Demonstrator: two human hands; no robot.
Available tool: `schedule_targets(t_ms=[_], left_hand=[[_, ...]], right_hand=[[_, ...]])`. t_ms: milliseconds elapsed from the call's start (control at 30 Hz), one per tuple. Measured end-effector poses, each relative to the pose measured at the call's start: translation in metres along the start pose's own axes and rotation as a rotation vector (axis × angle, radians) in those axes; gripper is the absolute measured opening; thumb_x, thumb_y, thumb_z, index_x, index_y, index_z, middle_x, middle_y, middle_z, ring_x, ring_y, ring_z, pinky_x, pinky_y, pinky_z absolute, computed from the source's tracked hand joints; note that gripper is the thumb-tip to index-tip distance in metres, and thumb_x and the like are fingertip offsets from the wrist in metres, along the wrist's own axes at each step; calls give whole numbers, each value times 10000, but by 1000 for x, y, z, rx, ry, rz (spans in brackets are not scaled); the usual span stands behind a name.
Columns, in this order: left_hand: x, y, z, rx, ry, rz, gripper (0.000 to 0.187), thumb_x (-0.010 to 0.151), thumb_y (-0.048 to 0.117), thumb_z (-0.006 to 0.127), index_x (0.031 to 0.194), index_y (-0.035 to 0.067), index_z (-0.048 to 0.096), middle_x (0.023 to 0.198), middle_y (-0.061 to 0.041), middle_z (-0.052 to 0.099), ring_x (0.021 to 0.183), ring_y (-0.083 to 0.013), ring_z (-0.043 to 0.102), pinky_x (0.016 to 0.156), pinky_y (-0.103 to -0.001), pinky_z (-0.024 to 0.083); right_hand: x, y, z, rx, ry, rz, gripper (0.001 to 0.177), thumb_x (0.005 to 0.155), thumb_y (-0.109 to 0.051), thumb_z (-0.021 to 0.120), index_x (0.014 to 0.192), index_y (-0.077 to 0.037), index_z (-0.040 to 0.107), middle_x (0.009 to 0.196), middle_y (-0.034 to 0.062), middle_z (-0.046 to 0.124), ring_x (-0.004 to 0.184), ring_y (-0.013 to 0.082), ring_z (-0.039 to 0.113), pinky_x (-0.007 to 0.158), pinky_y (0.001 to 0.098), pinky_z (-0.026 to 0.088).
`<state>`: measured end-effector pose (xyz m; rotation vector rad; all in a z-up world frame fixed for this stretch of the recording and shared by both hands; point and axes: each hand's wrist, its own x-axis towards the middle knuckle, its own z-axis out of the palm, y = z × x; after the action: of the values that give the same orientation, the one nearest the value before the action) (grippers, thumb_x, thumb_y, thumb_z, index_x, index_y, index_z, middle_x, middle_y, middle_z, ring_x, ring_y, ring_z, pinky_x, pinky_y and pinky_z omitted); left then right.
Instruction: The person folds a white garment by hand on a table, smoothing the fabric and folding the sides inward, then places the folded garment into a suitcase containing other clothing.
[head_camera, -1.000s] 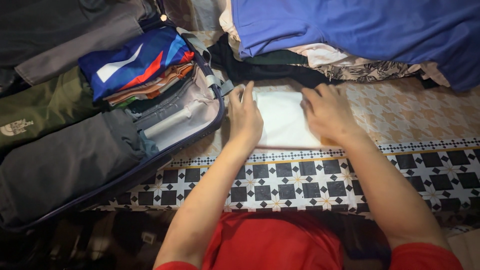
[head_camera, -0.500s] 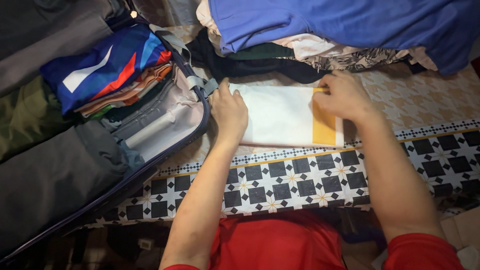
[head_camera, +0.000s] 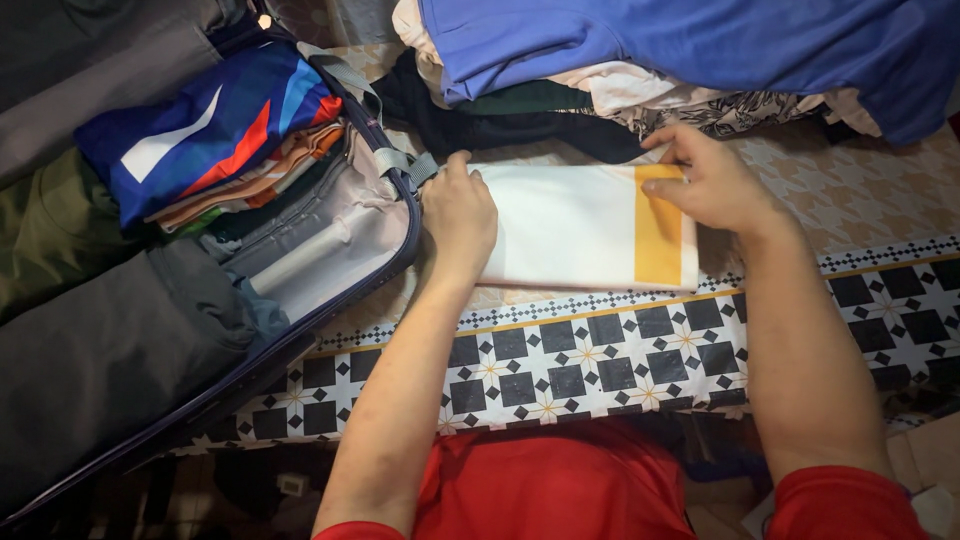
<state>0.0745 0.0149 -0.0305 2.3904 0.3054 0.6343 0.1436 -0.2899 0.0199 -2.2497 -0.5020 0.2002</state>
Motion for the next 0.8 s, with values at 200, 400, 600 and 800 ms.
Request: schedule_targets(t_ms=[200, 400, 600, 800], left_hand=[[-9, 15, -10, 171, 242, 284, 304, 957, 111, 609, 1250, 49, 663, 1372, -242, 578, 1274, -406, 534, 1075, -523, 436], [-28, 40, -7, 125, -183, 517, 535, 951, 351, 651, 1367, 18, 605, 1451, -204, 560, 1402, -373, 448, 1160, -605, 322], [-15, 28, -7, 249, -309, 425, 763, 939, 587, 553, 1440, 13, 516, 1502, -265, 454, 1431, -419, 359, 1158, -578, 228], [1, 1, -10, 247, -277, 226, 690, 962, 541, 568, 1410, 17, 550, 1462, -196, 527, 1415, -363, 408, 1132, -602, 258]], right_hand=[[-7, -19, 1, -321, 157, -139, 466, 858, -95, 722, 1317, -52, 648, 1125, 154, 669, 1027, 273, 667, 868, 407, 538], [-14, -42, 26, -562, 119, -186, 478, 968, -379, 676, 1359, -103, 656, 1246, 172, 676, 1232, 385, 605, 1061, 497, 469], [-9, -36, 42, -691, -207, -179, 788, 977, -560, 471, 1591, -91, 314, 1645, 219, 249, 1520, 422, 194, 1165, 616, 160], [-4, -26, 36, -645, -264, -109, 769, 977, -542, 461, 1582, -96, 300, 1655, 175, 232, 1515, 396, 158, 1152, 613, 118]])
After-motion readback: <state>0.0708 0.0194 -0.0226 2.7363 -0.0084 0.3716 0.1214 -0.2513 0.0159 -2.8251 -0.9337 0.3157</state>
